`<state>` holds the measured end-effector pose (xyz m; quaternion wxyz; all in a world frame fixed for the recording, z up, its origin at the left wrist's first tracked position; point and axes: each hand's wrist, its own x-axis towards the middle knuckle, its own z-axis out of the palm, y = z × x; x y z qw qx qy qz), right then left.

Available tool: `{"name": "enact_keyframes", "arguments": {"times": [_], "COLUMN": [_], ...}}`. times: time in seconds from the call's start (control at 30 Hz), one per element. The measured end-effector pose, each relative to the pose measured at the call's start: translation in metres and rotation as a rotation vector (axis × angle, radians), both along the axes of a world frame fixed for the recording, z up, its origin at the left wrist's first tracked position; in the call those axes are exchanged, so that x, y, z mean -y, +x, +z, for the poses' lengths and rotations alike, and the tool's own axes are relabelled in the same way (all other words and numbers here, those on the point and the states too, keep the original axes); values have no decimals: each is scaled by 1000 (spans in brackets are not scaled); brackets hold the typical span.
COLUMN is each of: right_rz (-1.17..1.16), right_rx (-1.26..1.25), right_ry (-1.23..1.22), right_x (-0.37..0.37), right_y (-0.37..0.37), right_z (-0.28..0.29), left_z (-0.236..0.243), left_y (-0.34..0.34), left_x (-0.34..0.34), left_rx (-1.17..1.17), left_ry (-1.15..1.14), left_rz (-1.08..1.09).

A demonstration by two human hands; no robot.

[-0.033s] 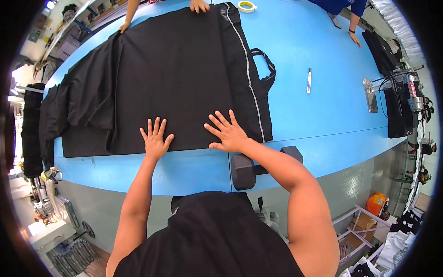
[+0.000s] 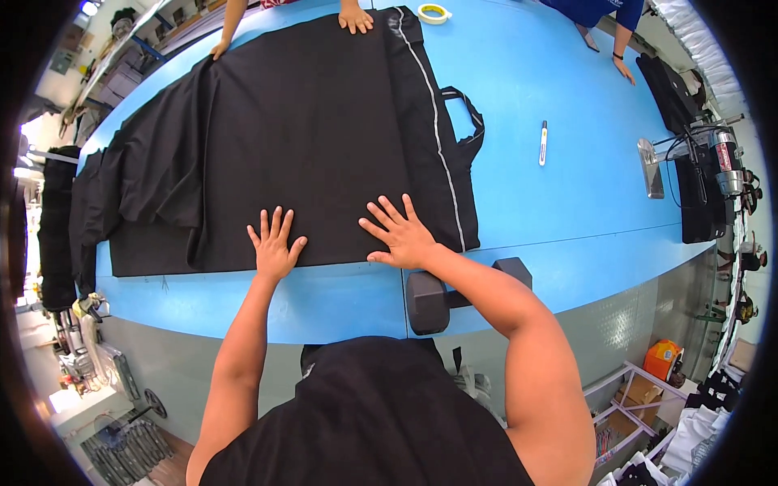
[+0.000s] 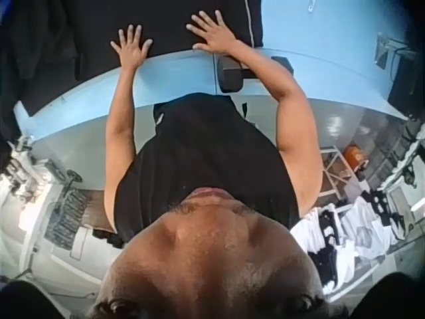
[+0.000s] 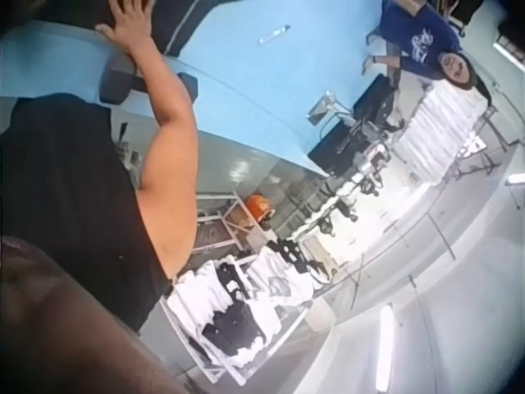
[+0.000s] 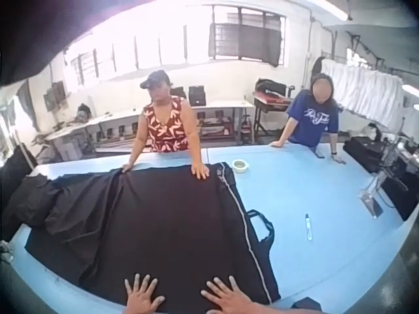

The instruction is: Cutting a large piece of black fabric using an electric fabric cutter along a marked line.

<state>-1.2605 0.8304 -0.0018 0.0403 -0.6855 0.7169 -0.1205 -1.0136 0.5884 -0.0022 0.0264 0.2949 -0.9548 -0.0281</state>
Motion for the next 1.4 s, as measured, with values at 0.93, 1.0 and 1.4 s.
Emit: {"name": "enact_keyframes", "arguments": {"times": [0.93, 1.0, 1.4], "right_rz": [-219, -210, -185], "right_rx": [282, 290, 346], "right_ry": [770, 739, 602], "right_x": [-131, -111, 98], "right_y": [13, 17, 49], "right_z": [75, 101, 131], "left_z": [-5, -1, -18], "left_y": [-10, -2, 78], "left_x": [-29, -21, 59], "left_rx": [-33, -73, -129], "left_ry": [66, 86, -12], "left_rz": [-18, 31, 188]}}
